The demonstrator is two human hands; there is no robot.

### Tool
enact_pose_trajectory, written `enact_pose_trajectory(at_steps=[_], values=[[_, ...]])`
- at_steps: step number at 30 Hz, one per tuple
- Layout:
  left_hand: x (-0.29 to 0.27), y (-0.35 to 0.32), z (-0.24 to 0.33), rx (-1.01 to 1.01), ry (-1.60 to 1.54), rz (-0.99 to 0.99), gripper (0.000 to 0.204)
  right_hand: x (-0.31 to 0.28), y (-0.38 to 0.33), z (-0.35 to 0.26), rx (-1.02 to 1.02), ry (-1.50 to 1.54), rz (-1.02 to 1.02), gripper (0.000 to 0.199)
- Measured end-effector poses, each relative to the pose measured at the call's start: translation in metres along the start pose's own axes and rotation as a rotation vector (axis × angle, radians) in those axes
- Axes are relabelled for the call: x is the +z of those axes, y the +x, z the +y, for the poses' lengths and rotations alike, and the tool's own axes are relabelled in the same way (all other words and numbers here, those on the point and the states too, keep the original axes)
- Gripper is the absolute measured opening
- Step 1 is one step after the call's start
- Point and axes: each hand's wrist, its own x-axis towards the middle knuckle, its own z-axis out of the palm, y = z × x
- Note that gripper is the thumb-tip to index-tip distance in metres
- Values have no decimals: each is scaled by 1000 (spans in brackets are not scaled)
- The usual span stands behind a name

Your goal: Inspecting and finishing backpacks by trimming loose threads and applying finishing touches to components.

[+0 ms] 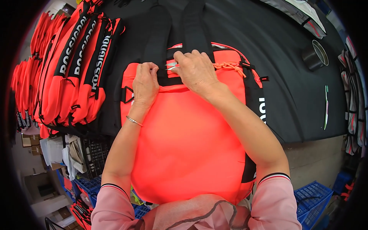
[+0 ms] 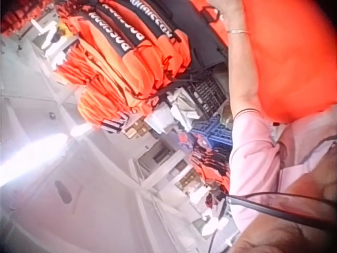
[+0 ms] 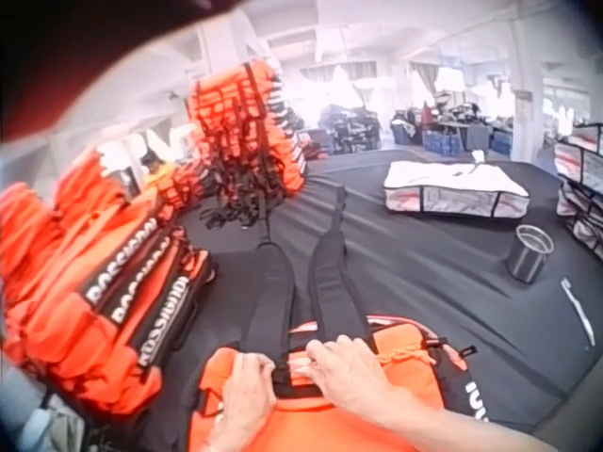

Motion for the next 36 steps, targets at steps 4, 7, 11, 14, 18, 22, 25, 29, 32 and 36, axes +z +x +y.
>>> enact_pose_trajectory(at_steps=[4, 7, 11, 14, 18, 22, 25, 29, 32, 36], values=[[0, 1, 1, -36, -91, 64, 9, 10, 5, 0, -110, -68, 40, 24], [0, 0, -2, -43, -103, 75, 9, 17, 7, 0, -138, -78, 55, 23], [0, 4, 2, -79, -130, 78, 11, 21, 11, 6, -184, -102, 72, 22], [-2, 7, 4, -134, -117, 55, 13, 24, 15, 9, -217, -130, 74, 22], [-3, 8, 3, -180, -127, 30, 15, 21, 17, 10, -259, -165, 67, 22], [-6, 7, 1, -233, -160, -37, 15, 9, 13, 7, -145, -52, 3, 23], [-7, 7, 2, -239, -152, -26, 15, 8, 12, 6, -118, -3, 29, 24], [-2, 8, 2, -206, -165, 31, 13, 21, 17, 12, -235, -97, 77, 25], [-2, 8, 2, -171, -162, 69, 13, 21, 20, 14, -283, -140, 67, 24], [-12, 2, 4, -175, -238, 29, 16, 9, 19, 12, -324, -124, 15, 25]])
